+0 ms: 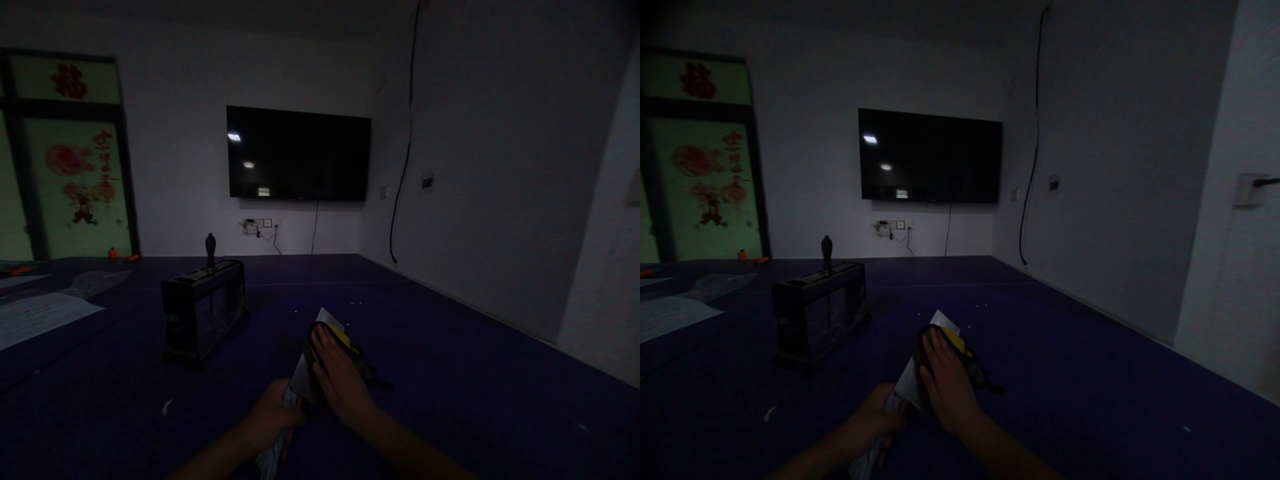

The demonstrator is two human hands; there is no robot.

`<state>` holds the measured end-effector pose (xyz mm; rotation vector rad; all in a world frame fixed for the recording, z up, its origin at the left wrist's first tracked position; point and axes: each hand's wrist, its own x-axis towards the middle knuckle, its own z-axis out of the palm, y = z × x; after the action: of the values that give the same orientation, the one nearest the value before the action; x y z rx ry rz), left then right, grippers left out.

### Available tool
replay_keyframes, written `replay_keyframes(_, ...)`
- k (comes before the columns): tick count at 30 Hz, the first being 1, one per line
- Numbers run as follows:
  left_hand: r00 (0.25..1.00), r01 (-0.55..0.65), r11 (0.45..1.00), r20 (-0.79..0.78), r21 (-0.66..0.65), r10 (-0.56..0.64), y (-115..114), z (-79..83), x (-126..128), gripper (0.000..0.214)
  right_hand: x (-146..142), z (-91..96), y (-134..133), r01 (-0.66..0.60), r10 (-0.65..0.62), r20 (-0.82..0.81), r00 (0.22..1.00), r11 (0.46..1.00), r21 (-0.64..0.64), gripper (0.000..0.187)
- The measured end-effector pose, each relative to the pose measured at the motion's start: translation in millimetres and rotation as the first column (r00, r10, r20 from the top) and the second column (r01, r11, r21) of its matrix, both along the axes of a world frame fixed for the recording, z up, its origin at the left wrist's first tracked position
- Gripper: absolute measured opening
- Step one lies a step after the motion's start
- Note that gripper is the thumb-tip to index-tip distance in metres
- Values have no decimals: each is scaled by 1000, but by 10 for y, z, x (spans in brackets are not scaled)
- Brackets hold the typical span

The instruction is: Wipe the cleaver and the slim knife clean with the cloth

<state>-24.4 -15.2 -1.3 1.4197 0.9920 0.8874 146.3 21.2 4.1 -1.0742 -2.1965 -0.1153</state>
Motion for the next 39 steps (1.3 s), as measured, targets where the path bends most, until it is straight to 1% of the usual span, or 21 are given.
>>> replay_keyframes(5, 999, -7, 1000, 33, 21, 6, 21, -65, -10, 19, 9, -46, 53, 65, -65, -35, 997, 998, -21, 52)
replay_keyframes(9, 999, -51, 999, 18, -19, 51, 48, -92, -6, 24, 14, -73, 83, 84, -86, -39, 996, 996, -32, 53)
replay_keyframes(14, 995, -68, 998, 68, -14, 69, 13, -27, 13, 26, 16, -77, 85, 64, -65, -52, 997, 997, -30, 51)
replay_keyframes(17, 996, -51, 998, 65, -27, 52, 2, 4, 22, 24, 19, -58, 69, 40, -42, -42, 998, 999, -36, 51)
replay_keyframes(20, 998, -41, 998, 45, -38, 43, 16, -2, 21, 22, 23, -28, 40, -19, 19, -26, 999, 1000, -14, 49)
replay_keyframes(23, 999, -26, 1000, 31, -9, 27, 28, -17, 8, 21, 21, 2, 8, -54, 54, -18, 998, 999, 6, 49)
replay_keyframes(28, 998, 58, 998, -33, 11, -57, 19, 8, -16, 15, 8, 22, -17, -27, 27, -47, 999, 1000, -10, 50)
replay_keyframes(34, 999, 13, 1000, -46, -27, -14, 0, 32, -8, 16, -3, -22, 30, -5, 1, -134, 991, 1000, -27, 50)
replay_keyframes(39, 1000, 21, 1000, -10, 7, -21, 1, 23, 2, 14, 8, -93, 107, 8, -15, -167, 986, 999, -45, 50)
